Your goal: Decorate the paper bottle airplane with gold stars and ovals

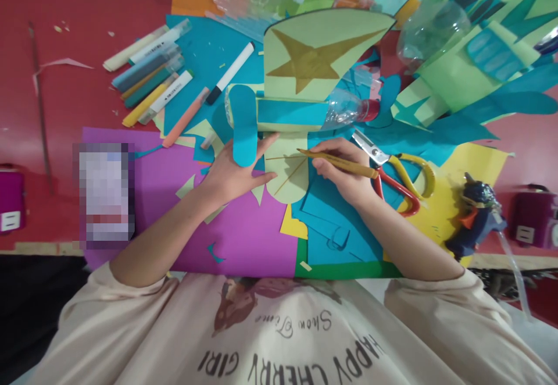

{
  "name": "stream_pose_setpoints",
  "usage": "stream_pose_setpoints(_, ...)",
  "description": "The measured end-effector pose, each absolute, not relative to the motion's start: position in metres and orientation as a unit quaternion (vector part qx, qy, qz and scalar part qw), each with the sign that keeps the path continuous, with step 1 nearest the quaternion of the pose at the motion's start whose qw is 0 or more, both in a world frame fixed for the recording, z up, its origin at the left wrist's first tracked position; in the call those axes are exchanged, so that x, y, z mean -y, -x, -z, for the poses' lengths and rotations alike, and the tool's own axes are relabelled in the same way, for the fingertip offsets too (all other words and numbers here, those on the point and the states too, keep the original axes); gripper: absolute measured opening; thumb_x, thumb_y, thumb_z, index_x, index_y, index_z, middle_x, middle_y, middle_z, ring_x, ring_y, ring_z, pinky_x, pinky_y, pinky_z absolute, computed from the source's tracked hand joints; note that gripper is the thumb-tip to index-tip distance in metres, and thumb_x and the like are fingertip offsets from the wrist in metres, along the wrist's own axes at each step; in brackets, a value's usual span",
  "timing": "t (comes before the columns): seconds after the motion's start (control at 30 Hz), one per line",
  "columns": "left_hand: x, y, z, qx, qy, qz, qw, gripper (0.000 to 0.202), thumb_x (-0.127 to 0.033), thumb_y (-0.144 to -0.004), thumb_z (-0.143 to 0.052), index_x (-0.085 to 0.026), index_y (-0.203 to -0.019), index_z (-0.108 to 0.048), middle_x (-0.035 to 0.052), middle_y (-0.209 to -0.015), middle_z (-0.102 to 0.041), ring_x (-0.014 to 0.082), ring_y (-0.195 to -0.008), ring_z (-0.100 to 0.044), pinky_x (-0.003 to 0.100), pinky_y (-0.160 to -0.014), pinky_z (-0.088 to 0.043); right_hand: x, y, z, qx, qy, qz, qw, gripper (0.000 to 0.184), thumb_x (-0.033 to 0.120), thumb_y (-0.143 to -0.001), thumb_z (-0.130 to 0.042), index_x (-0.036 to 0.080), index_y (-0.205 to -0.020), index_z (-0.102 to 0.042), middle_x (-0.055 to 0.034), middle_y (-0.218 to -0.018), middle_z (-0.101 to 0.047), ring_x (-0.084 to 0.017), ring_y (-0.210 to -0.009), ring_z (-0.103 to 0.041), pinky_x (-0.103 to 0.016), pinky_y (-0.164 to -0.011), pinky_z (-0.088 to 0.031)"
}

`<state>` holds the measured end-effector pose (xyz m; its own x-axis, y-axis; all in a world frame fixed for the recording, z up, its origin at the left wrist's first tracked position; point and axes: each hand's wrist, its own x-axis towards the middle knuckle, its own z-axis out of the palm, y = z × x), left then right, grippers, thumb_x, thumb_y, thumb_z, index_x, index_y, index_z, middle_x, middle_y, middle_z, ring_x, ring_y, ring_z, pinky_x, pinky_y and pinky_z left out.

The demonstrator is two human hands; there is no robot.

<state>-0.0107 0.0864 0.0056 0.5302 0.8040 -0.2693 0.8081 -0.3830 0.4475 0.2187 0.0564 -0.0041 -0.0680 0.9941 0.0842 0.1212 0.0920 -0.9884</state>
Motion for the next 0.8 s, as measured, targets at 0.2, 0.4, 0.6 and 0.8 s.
stream_pose_setpoints(0.2, -0.0873, 0.0105, -0.0081, -0.484, -0.833, 0.002, 0.269, 0.068, -0.036, -0.091, -0.064, -0.027, -0.151, -0.033, 0.0077, -0.140, -0.054, 0.0298, -0.133, -0.048, 0.043, -0.111, -0.039, -0.0580, -0.2183, 0.0051, 0.524, 0.494, -0.508, 0.473, 0.034, 0.052, -0.076, -0.073, 0.021, -0.090, -0.068, 0.0017, -0.073, -0.068, -0.007, -0.053, -0.057, -0.019, -0.046, -0.048)
stream_pose_setpoints(0.4, -0.0868, 0.0094, -0.0128, -0.498, -0.827, 0.029, 0.257, 0.069, -0.037, -0.092, -0.064, -0.028, -0.152, -0.031, 0.0073, -0.140, -0.054, 0.0314, -0.132, -0.049, 0.043, -0.108, -0.042, -0.0578, -0.2201, 0.0058, 0.497, 0.482, -0.530, 0.490, 0.038, 0.057, -0.077, -0.070, 0.021, -0.090, -0.069, 0.0024, -0.069, -0.066, -0.006, -0.051, -0.057, -0.018, -0.041, -0.046)
stream_pose_setpoints(0.6, -0.0858, 0.0101, -0.0102, -0.506, -0.829, 0.023, 0.237, 0.070, -0.041, -0.090, -0.065, -0.030, -0.151, -0.032, 0.0073, -0.146, -0.047, 0.0343, -0.133, -0.046, 0.044, -0.106, -0.043, -0.0552, -0.2243, 0.0051, 0.510, 0.477, -0.531, 0.480, 0.034, 0.054, -0.081, -0.067, 0.022, -0.094, -0.070, 0.0018, -0.073, -0.068, -0.007, -0.056, -0.059, -0.018, -0.044, -0.047)
stream_pose_setpoints(0.8, -0.0870, 0.0111, -0.0092, -0.501, -0.833, 0.004, 0.237, 0.067, -0.040, -0.090, -0.064, -0.030, -0.150, -0.035, 0.0078, -0.137, -0.053, 0.0335, -0.127, -0.051, 0.044, -0.102, -0.046, -0.0547, -0.2259, 0.0053, 0.522, 0.481, -0.524, 0.470, 0.036, 0.056, -0.083, -0.064, 0.024, -0.096, -0.070, 0.0012, -0.075, -0.068, -0.009, -0.058, -0.061, -0.021, -0.045, -0.048)
